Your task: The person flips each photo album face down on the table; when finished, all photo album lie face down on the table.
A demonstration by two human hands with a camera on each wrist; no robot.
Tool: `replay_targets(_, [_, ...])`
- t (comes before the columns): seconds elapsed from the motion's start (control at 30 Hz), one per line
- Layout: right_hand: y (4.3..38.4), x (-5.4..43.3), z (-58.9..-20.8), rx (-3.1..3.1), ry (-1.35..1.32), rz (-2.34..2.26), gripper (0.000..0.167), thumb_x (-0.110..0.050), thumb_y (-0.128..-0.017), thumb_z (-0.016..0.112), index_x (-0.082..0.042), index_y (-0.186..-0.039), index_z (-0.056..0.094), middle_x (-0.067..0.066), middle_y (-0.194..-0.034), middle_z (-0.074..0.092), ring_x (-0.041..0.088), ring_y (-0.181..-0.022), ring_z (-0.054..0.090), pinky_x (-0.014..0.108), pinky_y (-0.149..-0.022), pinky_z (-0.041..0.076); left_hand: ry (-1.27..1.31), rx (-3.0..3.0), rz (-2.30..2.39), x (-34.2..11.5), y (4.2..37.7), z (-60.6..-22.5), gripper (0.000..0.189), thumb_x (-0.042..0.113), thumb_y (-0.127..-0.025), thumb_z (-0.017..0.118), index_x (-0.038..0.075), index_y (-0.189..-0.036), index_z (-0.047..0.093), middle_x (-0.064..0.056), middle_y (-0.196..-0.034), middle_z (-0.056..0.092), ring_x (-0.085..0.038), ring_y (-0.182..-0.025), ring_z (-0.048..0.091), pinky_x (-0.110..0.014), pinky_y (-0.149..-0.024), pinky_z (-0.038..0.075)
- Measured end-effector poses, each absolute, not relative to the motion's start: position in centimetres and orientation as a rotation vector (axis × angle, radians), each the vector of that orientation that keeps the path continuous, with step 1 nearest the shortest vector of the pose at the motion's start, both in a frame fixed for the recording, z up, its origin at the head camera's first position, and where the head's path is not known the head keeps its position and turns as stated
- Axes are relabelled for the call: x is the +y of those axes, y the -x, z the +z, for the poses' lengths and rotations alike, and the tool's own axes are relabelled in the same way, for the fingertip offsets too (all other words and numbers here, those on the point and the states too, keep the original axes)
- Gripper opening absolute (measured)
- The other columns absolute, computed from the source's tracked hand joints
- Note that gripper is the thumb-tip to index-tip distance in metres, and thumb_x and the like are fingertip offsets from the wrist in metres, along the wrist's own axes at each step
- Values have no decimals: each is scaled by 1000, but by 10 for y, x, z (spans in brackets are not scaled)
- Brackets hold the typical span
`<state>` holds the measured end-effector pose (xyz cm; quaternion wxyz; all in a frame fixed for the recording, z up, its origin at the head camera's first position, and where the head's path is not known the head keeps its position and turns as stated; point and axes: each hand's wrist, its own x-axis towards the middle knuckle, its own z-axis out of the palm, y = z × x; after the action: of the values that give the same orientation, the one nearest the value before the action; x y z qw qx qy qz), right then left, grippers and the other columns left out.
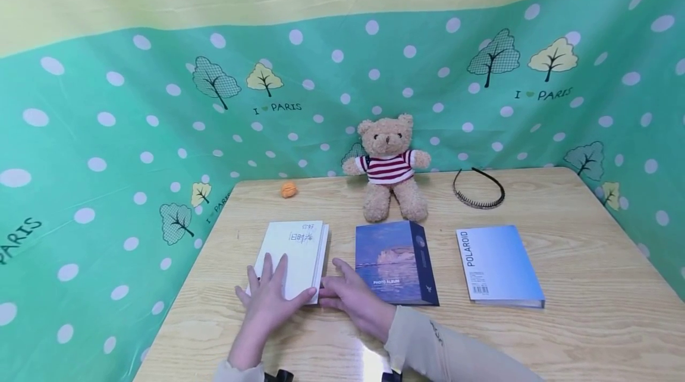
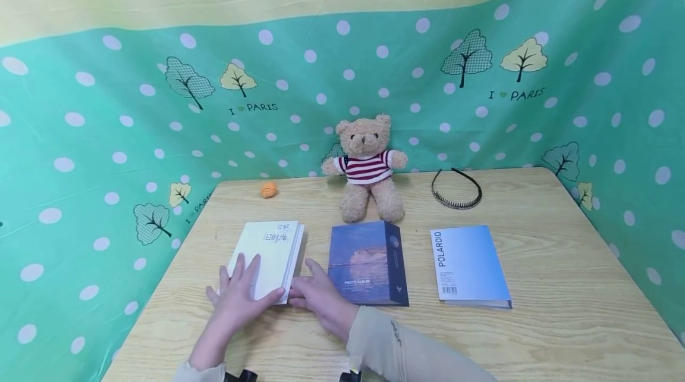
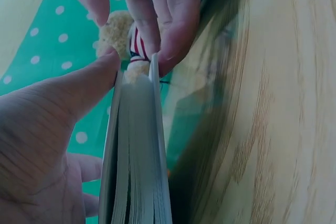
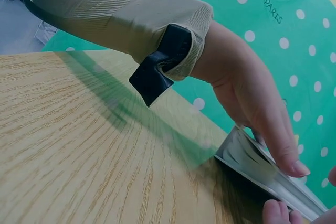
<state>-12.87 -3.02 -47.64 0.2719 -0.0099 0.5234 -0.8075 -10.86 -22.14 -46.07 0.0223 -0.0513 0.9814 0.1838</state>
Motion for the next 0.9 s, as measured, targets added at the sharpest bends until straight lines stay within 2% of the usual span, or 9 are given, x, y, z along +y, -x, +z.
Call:
replay_targets(0.3, [129, -27, -473, 1415, 34, -2194, 79, -1, -91, 56, -1, -155, 10, 26, -123, 55, 26, -96, 65, 39, -92, 53, 132, 3022, 588, -214, 108, -458, 114, 87, -67, 56, 17, -154, 32, -24, -159, 9, -63, -136, -1, -83, -96, -3])
replay_targets(0.4, [128, -26, -470, 1439, 32, -2188, 78, -1, -90, 56, -3, -155, 12, 24, -125, 55, 26, -97, 64, 36, -91, 53, 112, 3025, 602, -210, 107, -455, 115, 86, -65, 59, 17, -154, 32, -24, -159, 11, -62, -136, 1, -84, -95, 0])
replay_targets(0.57, [128, -25, -464, 1456, 41, -2205, 79, 3, -88, 55, -5, -155, 13, 23, -125, 55, 27, -97, 63, 36, -88, 54, 90, 3033, 637, -205, 106, -453, 115, 81, -65, 65, 17, -154, 31, -25, -158, 13, -62, -136, 4, -84, -95, 3])
replay_targets(0.9, [128, -23, -459, 1455, 90, -2240, 79, 2, -87, 56, -4, -155, 16, 21, -123, 55, 24, -94, 65, 35, -84, 55, 61, 3056, 677, -199, 103, -449, 113, 82, -67, 62, 17, -154, 31, -25, -157, 18, -61, -136, 12, -83, -95, 12])
